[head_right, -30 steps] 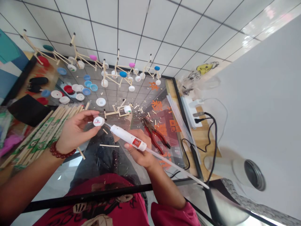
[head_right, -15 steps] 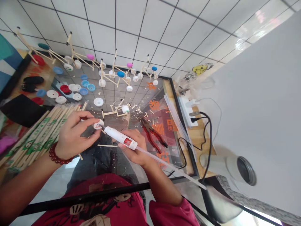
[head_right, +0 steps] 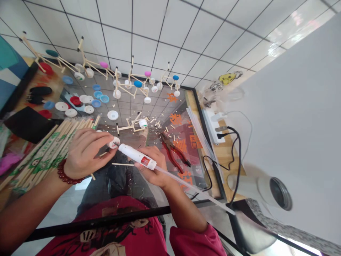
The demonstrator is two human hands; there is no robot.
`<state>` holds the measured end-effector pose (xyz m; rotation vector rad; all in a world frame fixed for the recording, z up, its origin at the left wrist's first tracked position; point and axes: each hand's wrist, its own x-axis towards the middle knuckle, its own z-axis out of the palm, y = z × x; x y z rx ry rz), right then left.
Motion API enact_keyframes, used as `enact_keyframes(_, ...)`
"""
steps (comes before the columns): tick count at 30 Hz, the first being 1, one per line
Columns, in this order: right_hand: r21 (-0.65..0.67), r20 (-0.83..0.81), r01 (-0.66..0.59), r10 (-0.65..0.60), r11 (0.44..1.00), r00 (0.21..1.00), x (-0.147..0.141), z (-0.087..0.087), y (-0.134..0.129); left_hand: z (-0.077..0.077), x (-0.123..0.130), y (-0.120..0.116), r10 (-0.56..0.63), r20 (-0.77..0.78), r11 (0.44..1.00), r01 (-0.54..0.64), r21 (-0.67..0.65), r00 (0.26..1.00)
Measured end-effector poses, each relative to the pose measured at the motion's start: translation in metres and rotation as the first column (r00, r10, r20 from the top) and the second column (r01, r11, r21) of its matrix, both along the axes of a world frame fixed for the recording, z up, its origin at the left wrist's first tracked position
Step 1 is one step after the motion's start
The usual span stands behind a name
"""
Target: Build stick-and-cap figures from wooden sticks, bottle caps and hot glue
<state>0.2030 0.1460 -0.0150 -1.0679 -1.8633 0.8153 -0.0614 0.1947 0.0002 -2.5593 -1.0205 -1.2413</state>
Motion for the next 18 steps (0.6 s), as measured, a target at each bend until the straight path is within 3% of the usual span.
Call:
enact_keyframes(5, -0.063, -0.111, -0.005, -0.002, 0.998, 0.994, 0.001, -0.002, -0.001, 0.003, 0.003, -0.001, 0.044, 0.020, 0.999, -0.044, -0.025, 0.999)
enact_keyframes(9, -0.214, -0.280, 0.031, -0.092, 0.976, 0.956, 0.004, -0.015, -0.006, 0.000, 0.002, -0.001, 0.102, 0.025, 0.988, -0.098, -0.117, 0.995)
enact_keyframes(13, -0.309, -0.496, 0.116, -0.264, 0.944, 0.827, 0.007, -0.030, -0.006, -0.001, 0.000, 0.001, 0.155, 0.072, 0.959, -0.133, -0.251, 0.985)
enact_keyframes(18, -0.257, -0.600, 0.334, -0.421, 0.907, 0.680, 0.013, -0.026, 0.012, 0.001, -0.008, 0.010, 0.204, 0.291, 0.881, -0.045, -0.472, 0.935)
